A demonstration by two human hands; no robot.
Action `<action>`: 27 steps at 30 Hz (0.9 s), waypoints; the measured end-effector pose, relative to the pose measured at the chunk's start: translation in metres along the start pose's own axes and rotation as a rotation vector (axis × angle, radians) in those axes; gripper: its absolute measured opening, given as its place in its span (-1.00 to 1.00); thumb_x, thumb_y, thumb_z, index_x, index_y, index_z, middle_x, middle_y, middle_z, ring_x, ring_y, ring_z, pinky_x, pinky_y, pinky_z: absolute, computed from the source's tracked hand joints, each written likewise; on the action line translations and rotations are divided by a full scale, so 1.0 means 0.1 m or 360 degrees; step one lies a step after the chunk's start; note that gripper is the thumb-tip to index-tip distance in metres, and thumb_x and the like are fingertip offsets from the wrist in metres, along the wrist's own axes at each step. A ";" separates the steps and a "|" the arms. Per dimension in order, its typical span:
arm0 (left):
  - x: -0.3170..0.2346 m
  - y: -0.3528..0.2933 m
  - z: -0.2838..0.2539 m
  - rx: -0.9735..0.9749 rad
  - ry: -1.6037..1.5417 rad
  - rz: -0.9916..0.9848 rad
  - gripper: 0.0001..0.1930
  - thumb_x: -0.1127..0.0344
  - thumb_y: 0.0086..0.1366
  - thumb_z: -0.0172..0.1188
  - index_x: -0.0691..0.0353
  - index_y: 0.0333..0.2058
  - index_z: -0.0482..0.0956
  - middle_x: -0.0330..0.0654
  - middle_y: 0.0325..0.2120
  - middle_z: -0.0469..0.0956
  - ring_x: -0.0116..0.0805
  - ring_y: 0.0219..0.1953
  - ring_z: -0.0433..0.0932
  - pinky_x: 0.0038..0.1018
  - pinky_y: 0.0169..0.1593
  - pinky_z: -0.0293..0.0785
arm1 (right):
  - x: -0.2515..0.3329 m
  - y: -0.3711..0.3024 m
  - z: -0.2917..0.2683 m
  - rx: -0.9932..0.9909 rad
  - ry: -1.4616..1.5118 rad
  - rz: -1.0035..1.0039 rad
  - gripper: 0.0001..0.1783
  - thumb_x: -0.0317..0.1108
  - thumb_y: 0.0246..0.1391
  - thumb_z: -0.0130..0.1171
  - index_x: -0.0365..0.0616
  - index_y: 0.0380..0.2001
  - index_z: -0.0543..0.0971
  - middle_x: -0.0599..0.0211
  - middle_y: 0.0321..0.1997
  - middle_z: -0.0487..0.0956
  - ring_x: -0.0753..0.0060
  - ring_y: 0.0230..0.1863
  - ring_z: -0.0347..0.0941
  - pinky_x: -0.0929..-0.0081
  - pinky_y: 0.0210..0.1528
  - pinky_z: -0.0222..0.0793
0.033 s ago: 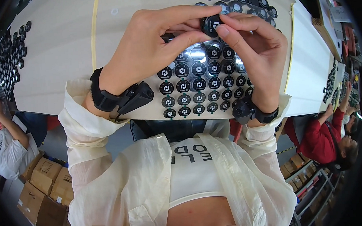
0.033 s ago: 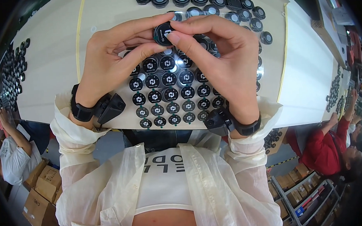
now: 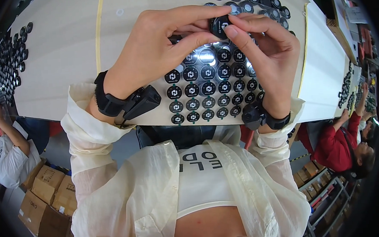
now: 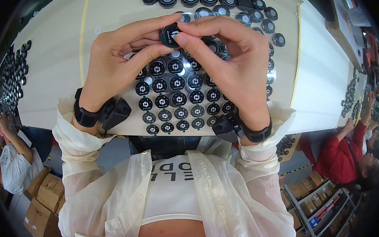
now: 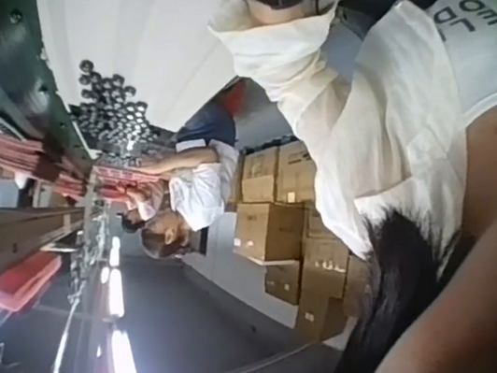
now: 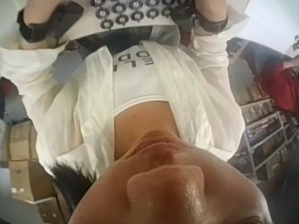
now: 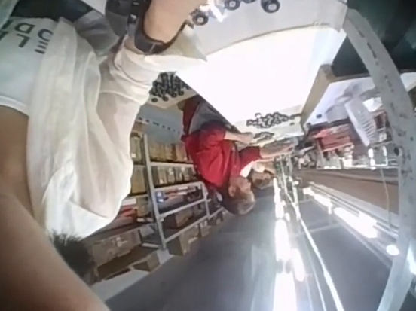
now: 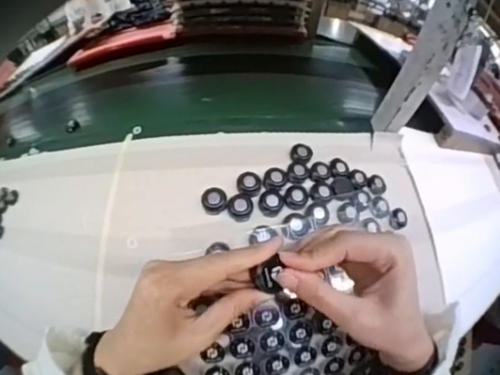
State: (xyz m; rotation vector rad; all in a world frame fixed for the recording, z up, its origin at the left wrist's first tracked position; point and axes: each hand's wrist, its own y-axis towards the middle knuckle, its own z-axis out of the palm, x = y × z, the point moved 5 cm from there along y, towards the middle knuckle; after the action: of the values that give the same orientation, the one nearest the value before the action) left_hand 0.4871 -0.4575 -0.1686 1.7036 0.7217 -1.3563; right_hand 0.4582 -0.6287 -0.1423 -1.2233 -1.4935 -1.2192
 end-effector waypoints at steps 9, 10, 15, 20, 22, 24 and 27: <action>0.02 0.09 -0.05 -0.0029 -0.0150 -0.0058 -0.58 0.64 0.29 0.09 0.37 0.13 0.45 -0.11 0.12 0.48 -0.36 0.07 0.52 -0.48 0.11 0.48 | 0.04 0.06 0.03 0.0015 -0.0537 -0.0231 -0.74 -0.47 0.03 0.31 -0.19 -0.16 0.67 0.21 -0.23 0.63 0.41 -0.22 0.56 0.57 -0.10 0.42; -0.01 0.19 -0.09 -0.0018 -0.0145 -0.0044 -0.58 0.64 0.29 0.09 0.37 0.13 0.45 -0.11 0.12 0.48 -0.36 0.07 0.52 -0.48 0.11 0.48 | 0.04 0.05 0.04 0.0032 -0.0525 -0.0216 -0.72 -0.48 0.08 0.27 -0.22 -0.10 0.63 0.23 -0.16 0.61 0.43 -0.14 0.53 0.56 -0.03 0.40; -0.02 1.04 -0.84 -0.0247 0.1166 0.0190 -0.63 0.45 0.29 0.12 0.36 0.07 0.50 0.00 -0.19 0.50 -0.15 -0.24 0.51 -0.43 -0.06 0.47 | 0.02 0.06 -0.05 0.0007 -0.0536 -0.0182 -0.65 -0.49 0.18 0.17 -0.26 0.05 0.54 0.27 0.01 0.55 0.47 0.01 0.48 0.56 0.10 0.36; 0.92 1.78 -1.79 0.0078 0.1975 0.0112 -0.61 0.40 0.25 0.14 0.33 0.06 0.51 0.09 -0.14 0.50 -0.01 -0.13 0.49 -0.33 0.04 0.43 | -0.02 0.10 -0.09 -0.0042 -0.0588 -0.0177 -0.67 -0.49 0.20 0.14 -0.23 0.04 0.56 0.30 -0.04 0.56 0.50 -0.02 0.49 0.58 0.10 0.36; 1.09 1.80 -1.87 0.0006 0.2051 0.0072 -0.60 0.37 0.24 0.14 0.33 0.06 0.50 0.11 -0.15 0.50 0.02 -0.16 0.48 -0.28 0.02 0.43 | -0.04 0.11 -0.15 -0.0092 -0.0608 -0.0181 -0.68 -0.49 0.20 0.14 -0.22 0.03 0.57 0.31 -0.06 0.56 0.51 -0.04 0.49 0.58 0.07 0.37; 1.05 1.80 -1.78 -0.0024 0.2085 0.0055 -0.59 0.36 0.24 0.15 0.33 0.07 0.50 0.12 -0.15 0.50 0.04 -0.17 0.47 -0.26 0.01 0.43 | -0.08 0.12 -0.25 -0.0174 -0.0635 -0.0154 -0.70 -0.50 0.18 0.14 -0.21 0.00 0.58 0.33 -0.10 0.58 0.53 -0.08 0.49 0.60 0.02 0.38; 0.45 1.43 -1.22 -0.0118 0.2249 0.0279 -0.60 0.30 0.23 0.18 0.32 0.02 0.51 0.12 -0.18 0.52 0.03 -0.18 0.48 -0.28 -0.02 0.45 | -0.08 0.15 -0.43 -0.0228 -0.0813 -0.0074 -0.72 -0.51 0.15 0.16 -0.19 -0.05 0.60 0.35 -0.15 0.59 0.56 -0.14 0.49 0.62 -0.07 0.37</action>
State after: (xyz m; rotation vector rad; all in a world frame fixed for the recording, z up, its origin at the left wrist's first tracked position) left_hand 0.6775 -0.4258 -0.1670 2.4445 1.2563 0.2072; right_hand 0.4754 -0.6712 -0.1395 -1.6952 -1.8271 -1.1069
